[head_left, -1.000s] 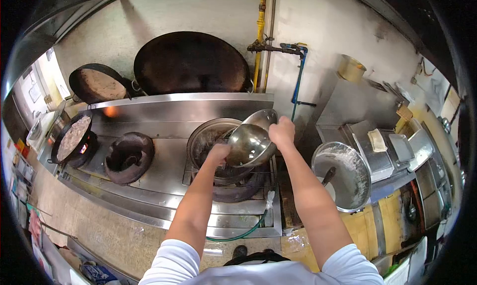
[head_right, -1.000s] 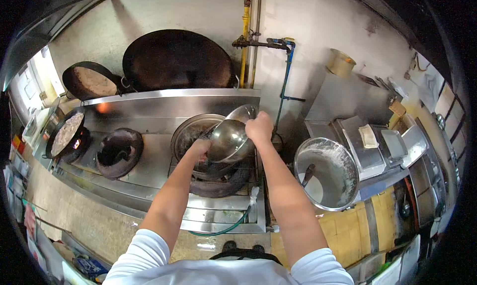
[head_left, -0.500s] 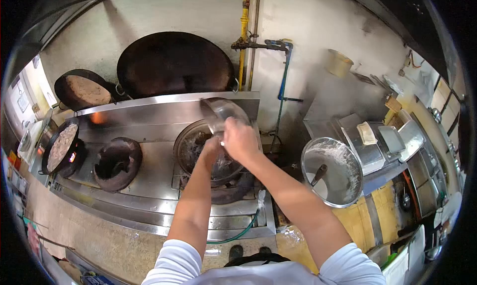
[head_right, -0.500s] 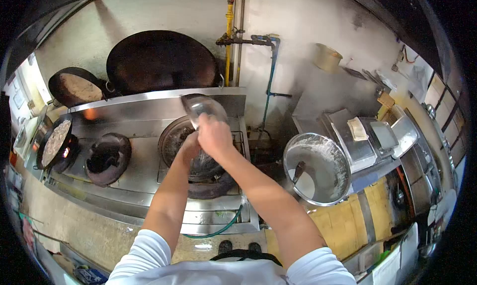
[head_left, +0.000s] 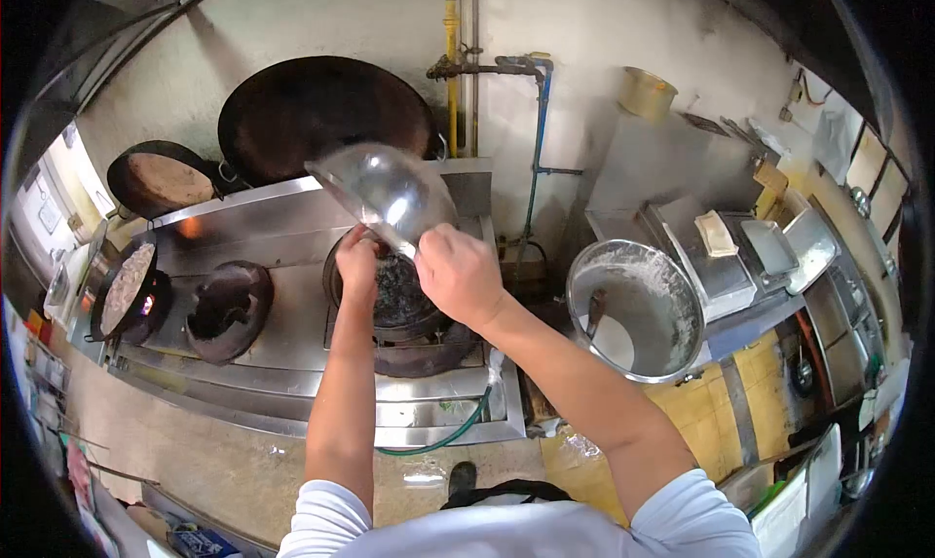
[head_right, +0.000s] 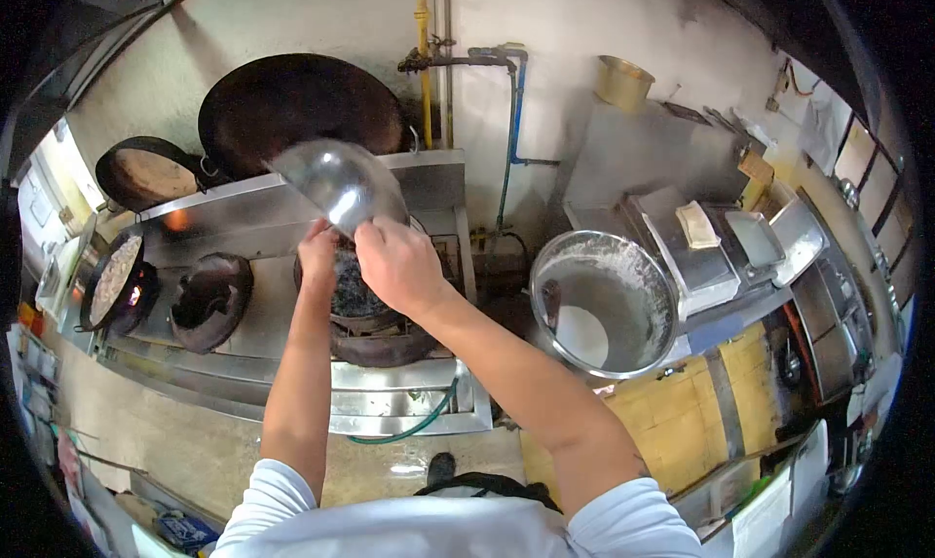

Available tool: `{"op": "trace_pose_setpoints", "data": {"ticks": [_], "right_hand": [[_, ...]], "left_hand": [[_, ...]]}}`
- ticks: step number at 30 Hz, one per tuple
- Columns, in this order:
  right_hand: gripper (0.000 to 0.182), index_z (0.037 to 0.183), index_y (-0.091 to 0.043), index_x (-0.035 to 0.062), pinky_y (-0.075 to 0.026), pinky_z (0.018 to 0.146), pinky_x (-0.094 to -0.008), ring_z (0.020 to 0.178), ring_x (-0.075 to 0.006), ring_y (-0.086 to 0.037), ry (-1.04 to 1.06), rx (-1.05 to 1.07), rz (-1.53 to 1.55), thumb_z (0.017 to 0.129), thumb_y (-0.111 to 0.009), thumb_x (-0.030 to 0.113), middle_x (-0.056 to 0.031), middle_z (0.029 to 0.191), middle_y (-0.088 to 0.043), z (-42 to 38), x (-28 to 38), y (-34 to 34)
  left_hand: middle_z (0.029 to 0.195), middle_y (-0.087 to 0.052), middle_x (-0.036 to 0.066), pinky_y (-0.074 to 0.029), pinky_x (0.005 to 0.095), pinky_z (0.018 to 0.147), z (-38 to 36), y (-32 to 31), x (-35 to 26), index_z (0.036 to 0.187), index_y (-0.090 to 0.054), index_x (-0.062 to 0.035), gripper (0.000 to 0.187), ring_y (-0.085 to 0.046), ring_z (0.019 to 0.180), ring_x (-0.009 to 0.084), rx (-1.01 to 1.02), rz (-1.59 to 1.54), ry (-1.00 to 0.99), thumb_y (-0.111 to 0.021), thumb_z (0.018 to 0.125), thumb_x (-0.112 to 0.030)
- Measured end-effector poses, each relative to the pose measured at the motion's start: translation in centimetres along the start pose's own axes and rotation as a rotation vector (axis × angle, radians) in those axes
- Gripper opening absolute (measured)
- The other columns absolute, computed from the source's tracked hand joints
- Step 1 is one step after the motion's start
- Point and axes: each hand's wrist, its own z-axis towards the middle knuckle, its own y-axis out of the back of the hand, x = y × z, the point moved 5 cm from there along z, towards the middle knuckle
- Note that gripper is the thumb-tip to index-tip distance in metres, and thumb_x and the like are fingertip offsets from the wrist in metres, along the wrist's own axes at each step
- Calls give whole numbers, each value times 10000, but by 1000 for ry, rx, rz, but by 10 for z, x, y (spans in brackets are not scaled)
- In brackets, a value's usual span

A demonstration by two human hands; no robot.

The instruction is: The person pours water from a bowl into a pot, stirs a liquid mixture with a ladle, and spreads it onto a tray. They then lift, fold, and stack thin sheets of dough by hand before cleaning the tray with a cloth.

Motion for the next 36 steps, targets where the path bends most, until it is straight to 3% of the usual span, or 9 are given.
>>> {"op": "trace_pose_setpoints", "data": {"ticks": [3, 8, 12, 14, 16, 23, 27, 31, 36], "right_hand": [[275, 768, -482, 45, -473, 562, -457, 617, -368, -593, -124, -148, 124, 850, -745, 41, -135, 720, -555, 18, 6, 67], [246, 820, -497, 35, -470, 571, -478, 645, -420, -593, -344, -193, 263, 890, -731, 69, -178, 708, -544, 3, 2, 196], [247, 804, -499, 37, -445, 534, -450, 587, -390, -575, -274, -272, 302, 878, -734, 23, -161, 670, -531, -36, -2, 309], [270, 778, -494, 42, -428, 503, -426, 558, -352, -563, -276, -234, 285, 839, -753, 0, -134, 657, -514, -67, -9, 365], [287, 758, -490, 45, -418, 486, -417, 546, -334, -555, -281, -172, 245, 818, -767, -1, -120, 652, -505, -102, -19, 421], [315, 713, -500, 67, -429, 470, -401, 522, -304, -530, -209, -34, -146, 668, -794, -38, -106, 641, -481, -247, -57, 599], [316, 694, -496, 70, -406, 472, -410, 516, -292, -518, -511, -92, -370, 702, -796, -32, -104, 628, -484, -334, -66, 672], [333, 685, -487, 76, -380, 474, -403, 505, -280, -506, -756, -192, -610, 762, -800, -6, -103, 619, -492, -387, -70, 731], [419, 668, -411, 74, -306, 471, -346, 497, -192, -390, -882, -308, -711, 836, -786, -4, -71, 592, -434, -406, -103, 780]], "left_hand": [[1553, -474, 244, -395, 348, 1143, -40, -1, -37, 1326, -662, 89, 536, -460, 1444, 306, -44, -9, -119, -483, 821, 89], [1596, -447, 238, -323, 382, 1213, -158, -31, -107, 1319, -694, 30, 545, -394, 1513, 315, -82, 103, -358, -437, 842, 88], [1476, -584, 187, -383, 353, 1145, -258, -61, -107, 1290, -691, 40, 491, -522, 1394, 267, -51, 23, -364, -483, 848, 90], [1222, -700, 88, -487, 294, 929, -325, -88, -100, 1253, -676, 33, 437, -620, 1069, 154, -48, 159, -470, -463, 878, 102], [1139, -703, 45, -493, 265, 832, -390, -118, -75, 1216, -680, 13, 365, -602, 930, 121, 35, 233, -437, -499, 910, 92], [1150, -714, 67, -517, 285, 898, -567, -251, 117, 1262, -670, 31, 346, -652, 1004, 148, 545, 44, 227, -607, 924, 76], [1289, -690, 129, -520, 322, 974, -642, -337, 190, 1426, -583, 54, 523, -653, 1130, 192, 773, 31, 603, -576, 906, 107], [1353, -673, 106, -511, 328, 966, -684, -414, 215, 1495, -505, 44, 555, -644, 1215, 203, 986, 63, 674, -508, 940, 60], [1272, -691, 112, -520, 311, 948, -707, -508, 229, 1443, -556, 62, 509, -656, 1115, 190, 1082, 54, 700, -469, 943, 90]]}}
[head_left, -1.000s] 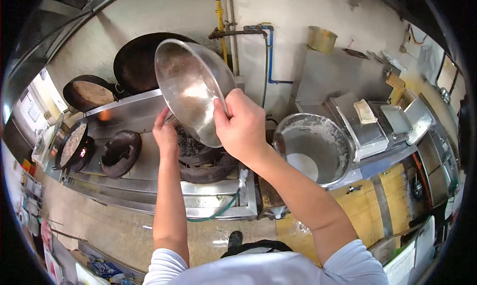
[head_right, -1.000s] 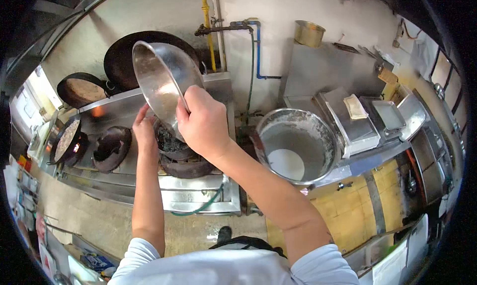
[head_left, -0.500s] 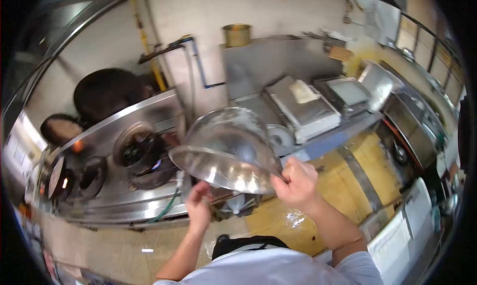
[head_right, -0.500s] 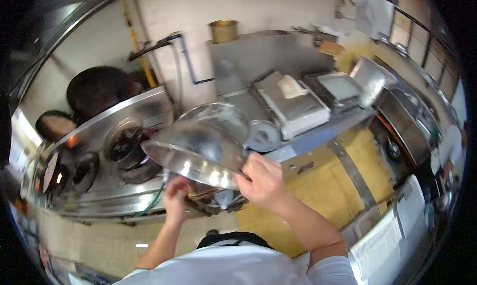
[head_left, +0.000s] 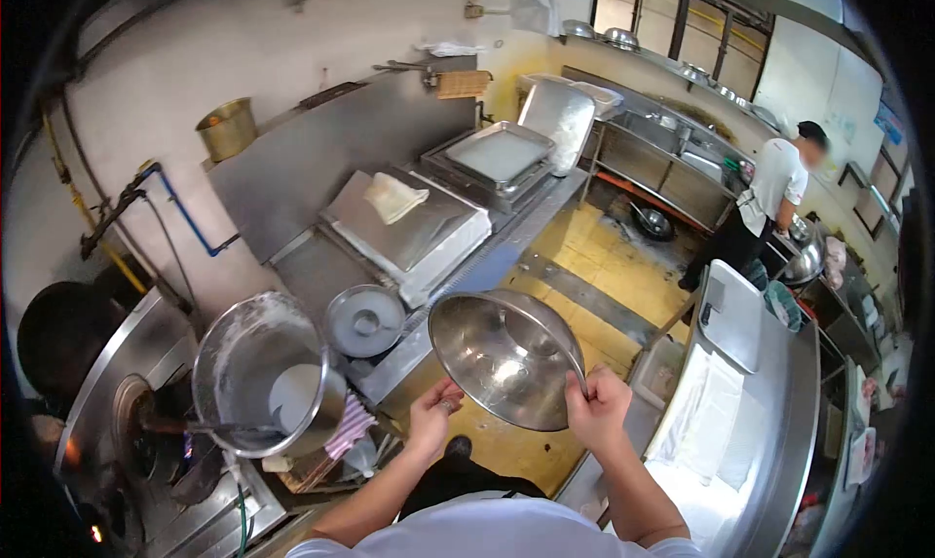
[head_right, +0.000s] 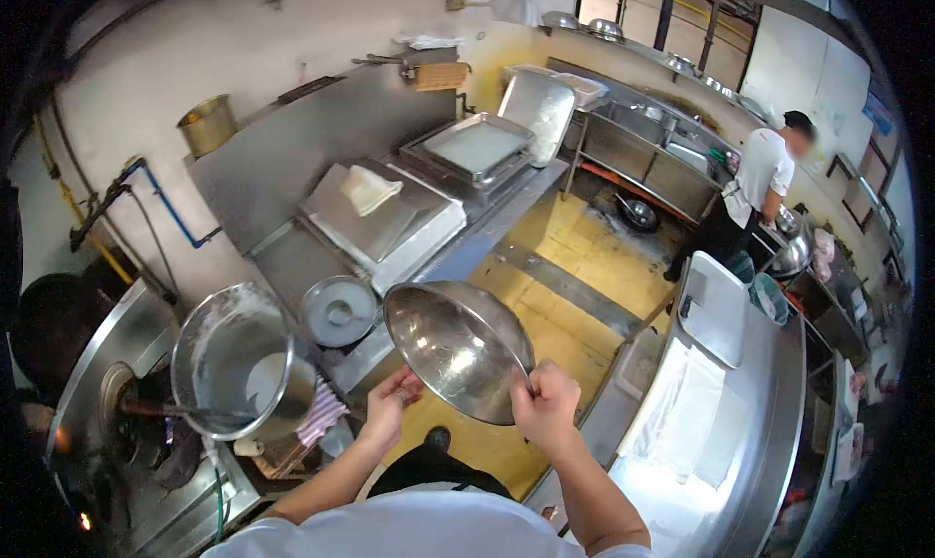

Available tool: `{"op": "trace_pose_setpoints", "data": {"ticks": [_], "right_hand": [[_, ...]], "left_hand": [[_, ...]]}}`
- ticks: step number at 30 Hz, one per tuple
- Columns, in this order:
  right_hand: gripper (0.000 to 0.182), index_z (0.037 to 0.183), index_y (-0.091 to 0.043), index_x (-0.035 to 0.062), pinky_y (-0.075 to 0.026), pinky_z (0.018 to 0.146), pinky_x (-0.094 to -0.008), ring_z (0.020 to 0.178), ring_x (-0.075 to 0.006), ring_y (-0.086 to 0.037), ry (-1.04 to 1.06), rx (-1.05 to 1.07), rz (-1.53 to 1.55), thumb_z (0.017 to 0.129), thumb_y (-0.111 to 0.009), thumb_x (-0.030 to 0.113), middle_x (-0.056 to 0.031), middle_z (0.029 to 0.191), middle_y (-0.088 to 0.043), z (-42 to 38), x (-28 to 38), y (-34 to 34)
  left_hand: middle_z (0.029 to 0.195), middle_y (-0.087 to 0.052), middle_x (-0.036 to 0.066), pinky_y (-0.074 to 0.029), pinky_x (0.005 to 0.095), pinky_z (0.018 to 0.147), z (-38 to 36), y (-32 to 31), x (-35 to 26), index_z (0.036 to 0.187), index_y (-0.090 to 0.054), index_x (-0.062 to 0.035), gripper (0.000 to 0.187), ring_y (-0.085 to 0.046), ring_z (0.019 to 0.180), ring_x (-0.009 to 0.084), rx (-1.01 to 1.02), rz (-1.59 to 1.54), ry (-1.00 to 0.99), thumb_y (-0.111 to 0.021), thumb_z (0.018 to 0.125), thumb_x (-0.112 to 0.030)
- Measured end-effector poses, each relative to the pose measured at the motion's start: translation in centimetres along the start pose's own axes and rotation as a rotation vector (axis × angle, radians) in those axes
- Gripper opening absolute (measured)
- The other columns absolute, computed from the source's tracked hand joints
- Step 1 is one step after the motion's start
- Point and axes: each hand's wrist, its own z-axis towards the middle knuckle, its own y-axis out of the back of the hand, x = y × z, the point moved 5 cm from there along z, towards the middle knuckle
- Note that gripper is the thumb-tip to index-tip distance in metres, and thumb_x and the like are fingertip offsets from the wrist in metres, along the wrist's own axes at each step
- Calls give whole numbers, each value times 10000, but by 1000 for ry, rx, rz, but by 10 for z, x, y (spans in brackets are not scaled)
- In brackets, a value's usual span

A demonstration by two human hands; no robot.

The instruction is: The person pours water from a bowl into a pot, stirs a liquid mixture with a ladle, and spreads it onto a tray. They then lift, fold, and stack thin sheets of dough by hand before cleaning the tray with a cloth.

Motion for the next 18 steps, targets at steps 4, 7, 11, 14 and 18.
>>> {"op": "trace_pose_setpoints", "data": {"ticks": [4, 7, 11, 14, 18], "right_hand": [[405, 672, -424, 70, -332, 480, -350, 516, -166, -413, -183, -14, -23, 849, -788, 42, -55, 571, -425, 49, -53, -25], [421, 677, -408, 68, -330, 505, -314, 578, -97, -381, -379, -21, 93, 854, -790, 54, 3, 593, -406, 97, -118, -75], [409, 672, -397, 91, -340, 531, -291, 620, -78, -379, -561, 16, 267, 851, -762, 60, 43, 638, -429, 185, -191, -146], [372, 676, -412, 112, -353, 537, -282, 619, -76, -403, -571, 6, 340, 837, -741, 45, 49, 651, -453, 251, -244, -187], [325, 705, -455, 123, -376, 555, -281, 635, -72, -424, -619, -125, 528, 833, -739, 28, 47, 685, -494, 364, -276, -219]], "left_hand": [[1227, -697, 100, -510, 292, 939, 71, -24, -14, 1411, -570, 70, 460, -650, 1111, 167, -49, -88, -44, -490, 959, 92], [1219, -694, 111, -518, 308, 960, 130, -30, -39, 1375, -582, 69, 428, -656, 1091, 168, -108, -172, -121, -498, 956, 109], [1225, -691, 116, -531, 332, 967, 218, -29, -65, 1360, -592, 52, 380, -656, 1098, 192, -151, -255, -145, -528, 986, 68], [1217, -694, 113, -530, 332, 960, 280, -36, -90, 1357, -602, 38, 375, -659, 1078, 195, -203, -217, -182, -518, 992, 64], [1124, -679, 76, -536, 313, 895, 344, -50, -116, 1279, -654, 20, 375, -652, 980, 163, -167, -112, -313, -536, 946, 145]]}}
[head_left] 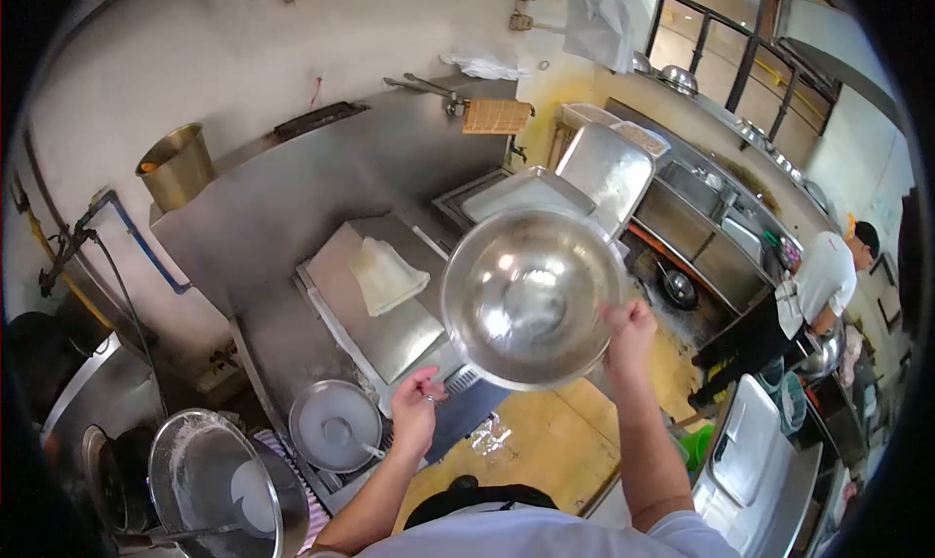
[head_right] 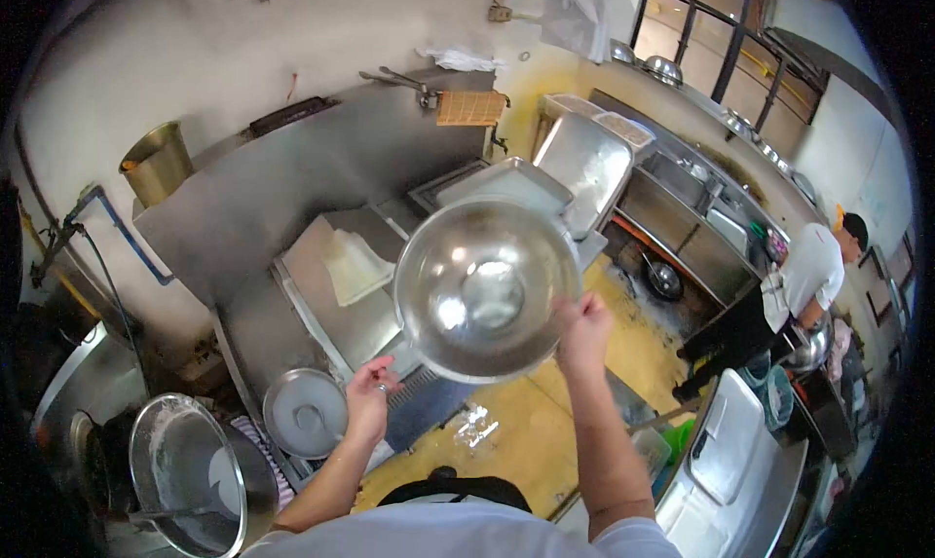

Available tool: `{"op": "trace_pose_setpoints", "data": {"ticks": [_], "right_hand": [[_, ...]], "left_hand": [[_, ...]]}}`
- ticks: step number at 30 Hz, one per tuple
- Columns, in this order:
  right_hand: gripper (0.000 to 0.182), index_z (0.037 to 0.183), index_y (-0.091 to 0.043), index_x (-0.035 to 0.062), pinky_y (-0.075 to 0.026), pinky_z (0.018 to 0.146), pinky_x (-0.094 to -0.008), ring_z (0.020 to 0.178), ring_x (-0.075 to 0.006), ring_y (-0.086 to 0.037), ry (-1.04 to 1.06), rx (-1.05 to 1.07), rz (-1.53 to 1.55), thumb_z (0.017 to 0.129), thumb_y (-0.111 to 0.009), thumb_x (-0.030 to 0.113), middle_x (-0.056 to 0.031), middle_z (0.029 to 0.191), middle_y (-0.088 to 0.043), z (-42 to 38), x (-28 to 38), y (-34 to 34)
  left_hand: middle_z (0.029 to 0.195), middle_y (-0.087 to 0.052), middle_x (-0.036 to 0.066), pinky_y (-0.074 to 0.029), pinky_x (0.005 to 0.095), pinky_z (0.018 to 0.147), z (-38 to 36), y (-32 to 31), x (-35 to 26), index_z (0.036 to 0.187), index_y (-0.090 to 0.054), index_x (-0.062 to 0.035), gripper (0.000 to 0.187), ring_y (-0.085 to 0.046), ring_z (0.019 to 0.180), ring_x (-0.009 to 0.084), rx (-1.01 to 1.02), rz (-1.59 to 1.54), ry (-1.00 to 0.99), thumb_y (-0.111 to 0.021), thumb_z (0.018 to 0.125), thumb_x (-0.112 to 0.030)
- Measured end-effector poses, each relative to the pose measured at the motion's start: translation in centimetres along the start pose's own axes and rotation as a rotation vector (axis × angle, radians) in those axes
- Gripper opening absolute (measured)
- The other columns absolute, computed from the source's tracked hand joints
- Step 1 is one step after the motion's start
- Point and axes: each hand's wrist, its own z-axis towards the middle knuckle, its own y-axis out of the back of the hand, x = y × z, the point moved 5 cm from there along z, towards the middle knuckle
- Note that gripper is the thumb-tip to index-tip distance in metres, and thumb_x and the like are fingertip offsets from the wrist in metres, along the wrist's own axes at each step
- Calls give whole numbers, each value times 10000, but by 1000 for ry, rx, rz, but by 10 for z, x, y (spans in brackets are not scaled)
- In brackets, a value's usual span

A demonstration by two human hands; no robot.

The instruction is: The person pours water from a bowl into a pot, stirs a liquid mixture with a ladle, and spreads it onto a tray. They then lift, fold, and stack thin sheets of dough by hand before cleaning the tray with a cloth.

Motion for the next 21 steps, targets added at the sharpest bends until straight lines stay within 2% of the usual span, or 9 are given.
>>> {"op": "trace_pose_setpoints", "data": {"ticks": [1, 2, 4, 6, 8, 12, 16, 18, 21], "right_hand": [[280, 738, -490, 110, -406, 573, -283, 648, -84, -464, 39, 18, 61, 836, -738, 25, 31, 723, -539, 39, 0, -6], [235, 770, -526, 98, -436, 591, -286, 662, -95, -504, 78, 39, 123, 840, -737, 22, 14, 761, -584, 77, -1, -18], [152, 872, -594, 67, -499, 644, -296, 729, -143, -615, -4, 86, 287, 847, -730, 6, -37, 881, -673, 121, 41, -67], [148, 967, -622, 45, -537, 680, -313, 806, -194, -684, 77, 154, 384, 864, -720, 2, -77, 972, -712, 190, 51, -111], [130, 958, -606, 43, -526, 640, -317, 784, -195, -674, -5, 202, 524, 885, -703, -1, -87, 961, -707, 238, 64, -165], [161, 940, -569, 24, -493, 509, -324, 661, -181, -629, -25, 206, 444, 880, -714, -10, -109, 876, -680, 380, 46, -274], [179, 940, -562, 5, -468, 442, -315, 610, -193, -614, -47, 274, 478, 870, -727, -7, -121, 845, -669, 489, 21, -392], [183, 941, -568, -3, -462, 419, -313, 605, -202, -618, -65, 328, 505, 868, -735, 0, -130, 844, -669, 528, 6, -440], [204, 1010, -608, -39, -501, 421, -319, 625, -218, -641, -223, 335, 469, 862, -739, 12, -150, 871, -677, 561, -17, -491]], "left_hand": [[1028, -674, 53, -541, 303, 845, 13, -7, -3, 1235, -669, 25, 329, -645, 901, 147, 37, 9, -68, -562, 948, 145], [1005, -677, 52, -542, 299, 833, 21, -15, -8, 1234, -669, 25, 314, -646, 879, 146, 37, 32, -53, -568, 956, 131], [960, -683, 49, -544, 292, 811, 29, -37, -21, 1233, -667, 27, 285, -648, 835, 143, 18, 75, -30, -580, 973, 104], [952, -706, 62, -550, 286, 807, 40, -51, -22, 1241, -665, 27, 250, -667, 831, 145, -34, 102, 0, -605, 998, 45], [979, -719, 78, -549, 283, 820, 49, -60, -7, 1245, -662, 30, 241, -677, 859, 145, -88, 84, 16, -606, 1011, 24], [1003, -732, 99, -548, 287, 839, 69, -77, 31, 1241, -666, 31, 235, -684, 883, 151, -234, 215, 18, -652, 1030, -72], [1011, -734, 113, -561, 307, 836, 94, -113, 68, 1193, -690, 33, 208, -688, 874, 175, -528, 198, -15, -673, 995, -29], [1007, -733, 107, -564, 310, 831, 105, -138, 89, 1184, -693, 38, 207, -688, 876, 173, -608, 140, -17, -681, 987, -25], [997, -731, 85, -561, 300, 817, 117, -180, 106, 1187, -694, 40, 204, -683, 864, 157, -709, 101, 13, -684, 998, -37]]}}
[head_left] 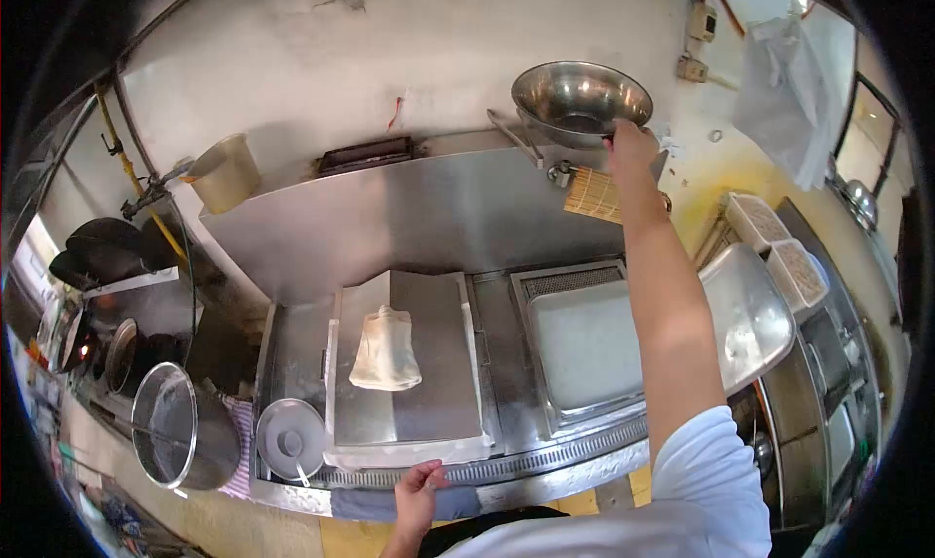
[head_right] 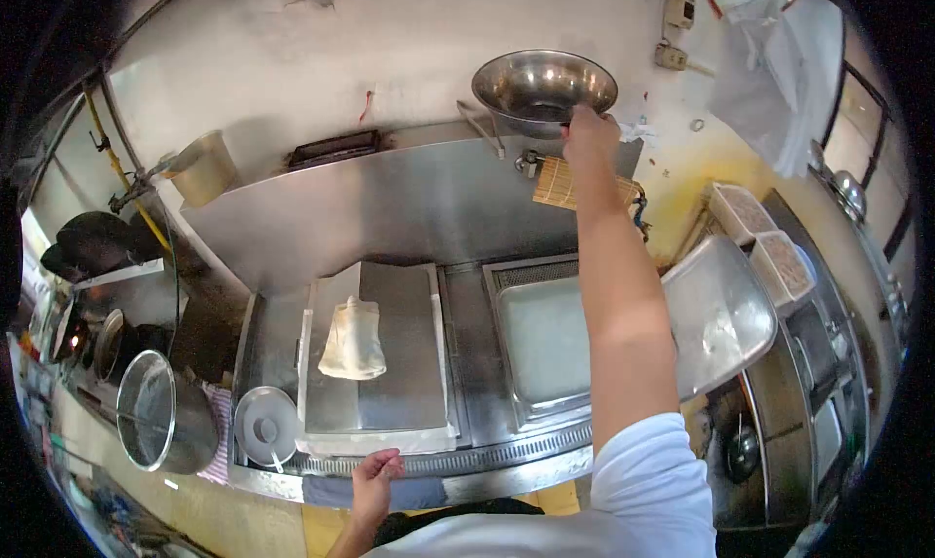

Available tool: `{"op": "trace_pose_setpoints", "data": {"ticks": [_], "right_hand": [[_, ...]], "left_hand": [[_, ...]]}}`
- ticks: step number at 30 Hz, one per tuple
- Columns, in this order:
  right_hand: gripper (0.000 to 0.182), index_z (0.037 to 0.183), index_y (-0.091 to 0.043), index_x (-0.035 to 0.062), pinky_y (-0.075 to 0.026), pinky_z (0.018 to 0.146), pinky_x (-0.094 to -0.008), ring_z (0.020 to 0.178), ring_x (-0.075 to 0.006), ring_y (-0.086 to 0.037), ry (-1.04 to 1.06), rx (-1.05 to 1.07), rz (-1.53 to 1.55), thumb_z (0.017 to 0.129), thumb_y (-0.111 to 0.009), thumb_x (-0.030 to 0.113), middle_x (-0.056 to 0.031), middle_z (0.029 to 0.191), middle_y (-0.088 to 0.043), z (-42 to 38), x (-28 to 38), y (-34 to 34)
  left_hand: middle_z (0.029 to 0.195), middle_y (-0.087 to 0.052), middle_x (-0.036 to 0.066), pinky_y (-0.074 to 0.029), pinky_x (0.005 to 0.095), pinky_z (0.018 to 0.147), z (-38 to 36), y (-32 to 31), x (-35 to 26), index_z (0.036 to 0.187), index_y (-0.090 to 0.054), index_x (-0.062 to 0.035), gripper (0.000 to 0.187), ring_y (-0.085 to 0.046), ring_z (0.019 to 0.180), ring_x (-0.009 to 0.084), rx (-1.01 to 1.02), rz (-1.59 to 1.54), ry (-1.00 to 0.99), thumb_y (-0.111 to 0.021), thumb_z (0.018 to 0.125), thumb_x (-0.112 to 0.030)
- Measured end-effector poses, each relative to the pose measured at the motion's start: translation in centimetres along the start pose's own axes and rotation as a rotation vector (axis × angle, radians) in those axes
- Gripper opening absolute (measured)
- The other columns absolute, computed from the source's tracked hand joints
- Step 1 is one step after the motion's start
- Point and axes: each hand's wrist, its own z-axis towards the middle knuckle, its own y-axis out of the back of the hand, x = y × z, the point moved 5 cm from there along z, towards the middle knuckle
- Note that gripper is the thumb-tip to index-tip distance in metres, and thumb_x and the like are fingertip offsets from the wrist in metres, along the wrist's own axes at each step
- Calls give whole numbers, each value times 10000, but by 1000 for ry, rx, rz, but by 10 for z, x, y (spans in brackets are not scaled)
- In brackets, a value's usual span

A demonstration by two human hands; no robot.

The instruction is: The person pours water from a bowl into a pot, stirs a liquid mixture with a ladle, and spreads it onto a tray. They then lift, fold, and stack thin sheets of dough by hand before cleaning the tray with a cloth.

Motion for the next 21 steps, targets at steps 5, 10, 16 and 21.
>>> {"op": "trace_pose_setpoints", "data": {"ticks": [5, 10, 16, 21], "right_hand": [[251, 1064, -622, -62, -558, 454, -315, 639, -232, -658, -87, 22, 1, 855, -740, 14, -171, 925, -693, 35, -26, -28], [339, 1135, -596, -80, -598, 481, -333, 683, -237, -670, -152, 50, 31, 870, -766, 48, -182, 994, -686, 55, -52, -41], [344, 1167, -545, -84, -664, 582, -380, 736, -222, -628, -272, 157, 152, 949, -725, 113, -156, 1034, -612, 66, -78, -51], [249, 1033, -550, 30, -660, 633, -428, 643, -179, -567, -386, 333, 233, 992, -696, 228, -51, 820, -536, 37, -77, -15]], "left_hand": [[1024, -731, 110, -574, 324, 823, -15, -67, 3, 1179, -688, 59, 207, -701, 866, 199, -84, 26, 55, -677, 989, -22], [1023, -733, 88, -569, 311, 829, -18, -112, 3, 1195, -691, 48, 220, -696, 889, 173, -91, 29, 75, -691, 997, -49], [1007, -736, 67, -565, 295, 840, -27, -126, 19, 1209, -690, 36, 228, -693, 896, 144, -101, 67, 76, -691, 1004, -64], [995, -733, 76, -566, 302, 841, -40, -130, 19, 1203, -684, 45, 221, -696, 896, 157, -130, 74, 53, -683, 1006, -56]]}}
